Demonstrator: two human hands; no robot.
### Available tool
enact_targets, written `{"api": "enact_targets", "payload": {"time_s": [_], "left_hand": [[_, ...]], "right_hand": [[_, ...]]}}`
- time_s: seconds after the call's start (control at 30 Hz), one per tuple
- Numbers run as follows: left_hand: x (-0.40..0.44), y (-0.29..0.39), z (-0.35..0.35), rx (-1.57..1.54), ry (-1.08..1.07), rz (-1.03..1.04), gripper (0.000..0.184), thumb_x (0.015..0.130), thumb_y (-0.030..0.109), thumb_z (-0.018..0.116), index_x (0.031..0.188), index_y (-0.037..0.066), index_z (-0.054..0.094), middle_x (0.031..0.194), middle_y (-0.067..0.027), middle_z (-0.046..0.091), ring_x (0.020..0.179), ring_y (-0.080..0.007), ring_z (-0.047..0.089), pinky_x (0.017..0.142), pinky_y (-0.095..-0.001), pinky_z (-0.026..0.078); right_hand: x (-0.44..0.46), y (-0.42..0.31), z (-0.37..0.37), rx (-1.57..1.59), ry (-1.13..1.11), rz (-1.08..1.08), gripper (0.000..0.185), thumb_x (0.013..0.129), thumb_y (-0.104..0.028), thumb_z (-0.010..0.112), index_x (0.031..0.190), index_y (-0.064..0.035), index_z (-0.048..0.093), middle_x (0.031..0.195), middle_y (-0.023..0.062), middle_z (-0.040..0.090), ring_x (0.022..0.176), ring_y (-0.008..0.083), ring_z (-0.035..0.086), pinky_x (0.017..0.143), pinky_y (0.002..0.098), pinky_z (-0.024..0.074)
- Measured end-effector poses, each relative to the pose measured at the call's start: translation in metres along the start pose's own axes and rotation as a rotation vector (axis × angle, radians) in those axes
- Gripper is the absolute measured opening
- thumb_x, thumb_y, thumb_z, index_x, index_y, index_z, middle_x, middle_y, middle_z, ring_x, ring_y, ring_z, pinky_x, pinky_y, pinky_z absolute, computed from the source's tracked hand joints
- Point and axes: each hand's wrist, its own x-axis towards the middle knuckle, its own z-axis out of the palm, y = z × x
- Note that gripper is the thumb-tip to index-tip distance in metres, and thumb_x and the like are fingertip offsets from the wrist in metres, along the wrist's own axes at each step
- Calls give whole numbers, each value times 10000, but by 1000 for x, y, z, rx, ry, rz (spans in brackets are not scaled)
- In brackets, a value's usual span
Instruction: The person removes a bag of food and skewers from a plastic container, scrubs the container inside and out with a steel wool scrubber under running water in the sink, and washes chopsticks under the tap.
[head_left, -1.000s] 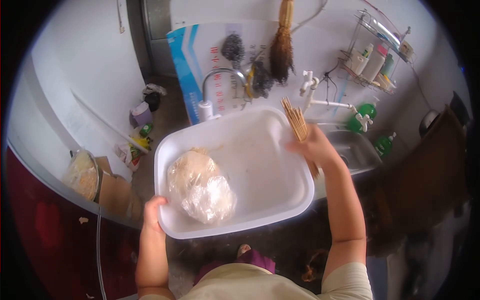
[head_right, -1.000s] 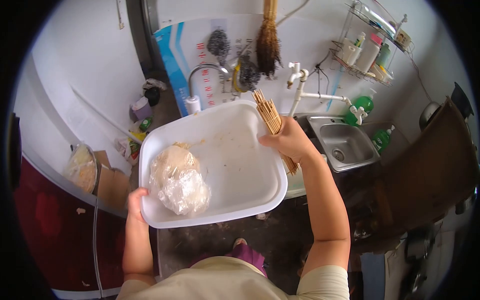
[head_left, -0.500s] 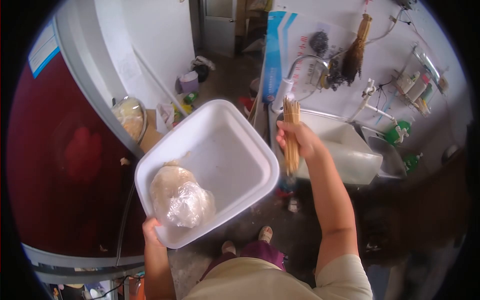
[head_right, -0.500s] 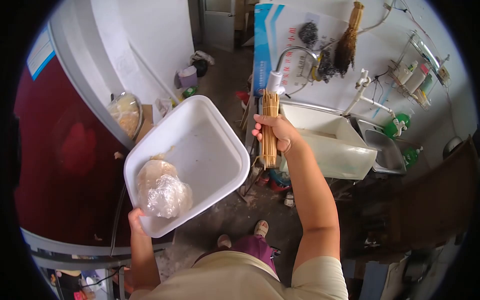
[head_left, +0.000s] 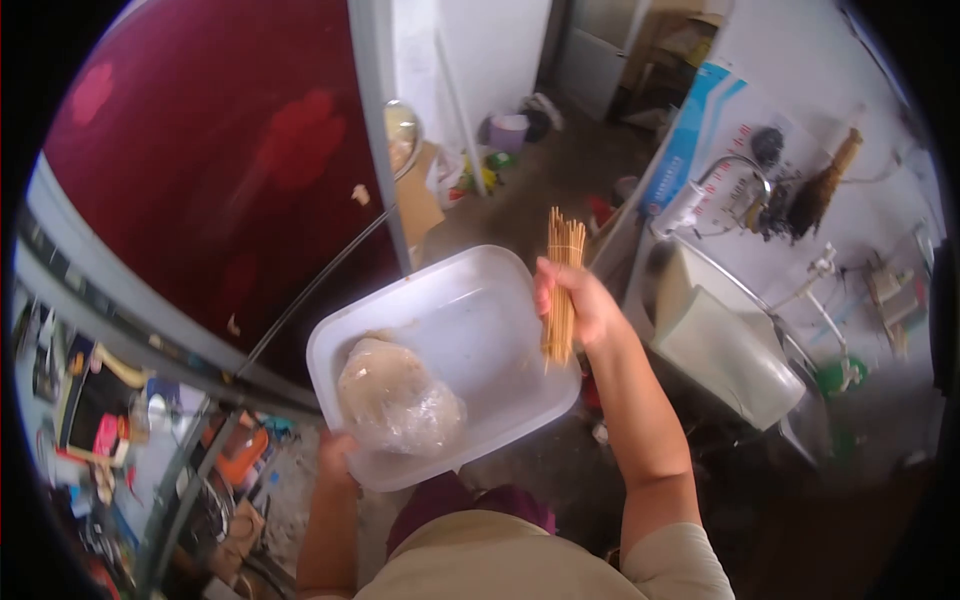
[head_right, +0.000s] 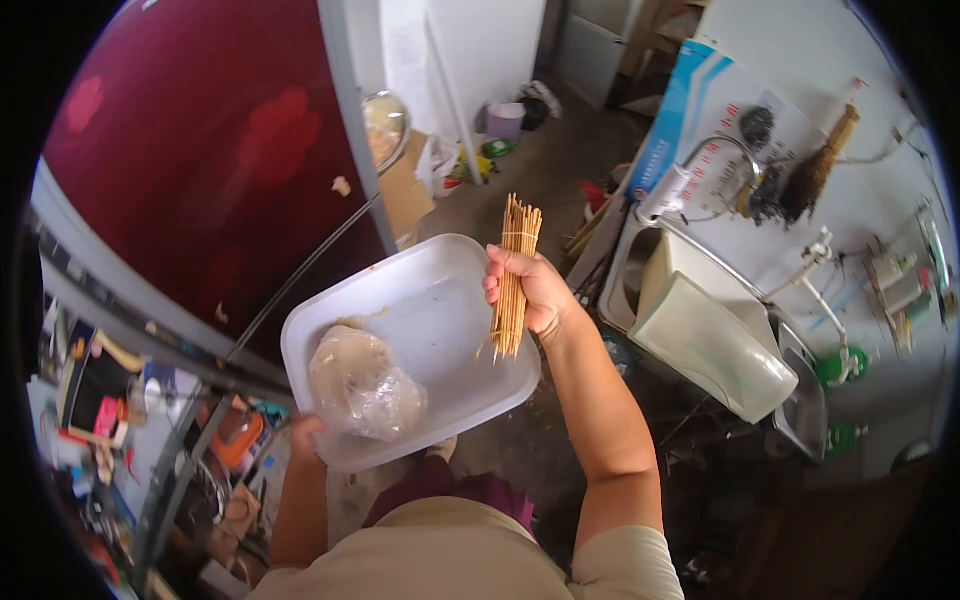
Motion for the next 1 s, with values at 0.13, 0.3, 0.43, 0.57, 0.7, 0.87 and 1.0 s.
{"api": "enact_targets", "payload": {"time_s": [0.13, 0.3, 0.43, 0.57, 0.7, 0.87, 1.0], "left_hand": [[-64, -28, 1, -107, 80, -20, 557, 594, -5, 474, 1146, -82, 472, 1008, -173, 592, 860, -279, 619, 747, -370, 526], [-135, -38, -16, -161, 261, 31, 624, 524, -6, 442, 1143, -78, 469, 1013, -181, 590, 903, -309, 606, 783, -405, 515], [-182, -31, -48, -168, 387, 122, 653, 504, -7, 444, 1153, -77, 455, 1003, -175, 586, 897, -313, 606, 790, -408, 516], [-225, -23, -97, -239, 497, 236, 661, 502, 0, 455, 1159, -73, 442, 988, -176, 582, 879, -321, 609, 775, -409, 524], [-272, -32, -179, -260, 675, 271, 654, 500, 7, 475, 1149, -72, 453, 983, -170, 581, 865, -323, 607, 762, -409, 528], [-338, 9, -243, -278, 818, 317, 589, 528, -11, 481, 1114, -70, 477, 921, -151, 575, 788, -285, 599, 682, -384, 525], [-396, 44, -298, -290, 801, 400, 568, 533, -14, 476, 1099, -70, 486, 888, -140, 568, 766, -270, 594, 657, -379, 522]], "right_hand": [[-12, 56, 9, 12, 17, 103, 171, 823, -139, 628, 752, -81, 483, 616, 6, 487, 548, 124, 488, 492, 253, 429], [-13, 128, 36, 5, -29, 256, 191, 812, -162, 646, 756, -105, 471, 602, -15, 451, 543, 111, 460, 498, 255, 398], [-15, 174, 73, -109, -110, 315, 182, 813, -158, 643, 782, -100, 474, 606, -11, 449, 541, 115, 461, 499, 254, 394], [-28, 216, 129, -336, -154, 77, 180, 809, -120, 644, 807, -83, 468, 605, 2, 450, 515, 117, 468, 485, 257, 389], [-36, 293, 190, -618, -266, -357, 182, 825, -112, 629, 819, -58, 455, 621, 9, 481, 516, 115, 492, 481, 248, 397], [-53, 420, 278, -1302, -573, -754, 181, 802, -129, 632, 890, -50, 494, 658, 108, 574, 608, 264, 591, 547, 332, 457], [-55, 515, 335, -1746, -928, -769, 201, 726, -85, 595, 893, -64, 486, 787, 138, 586, 689, 333, 583, 589, 429, 454]]}}
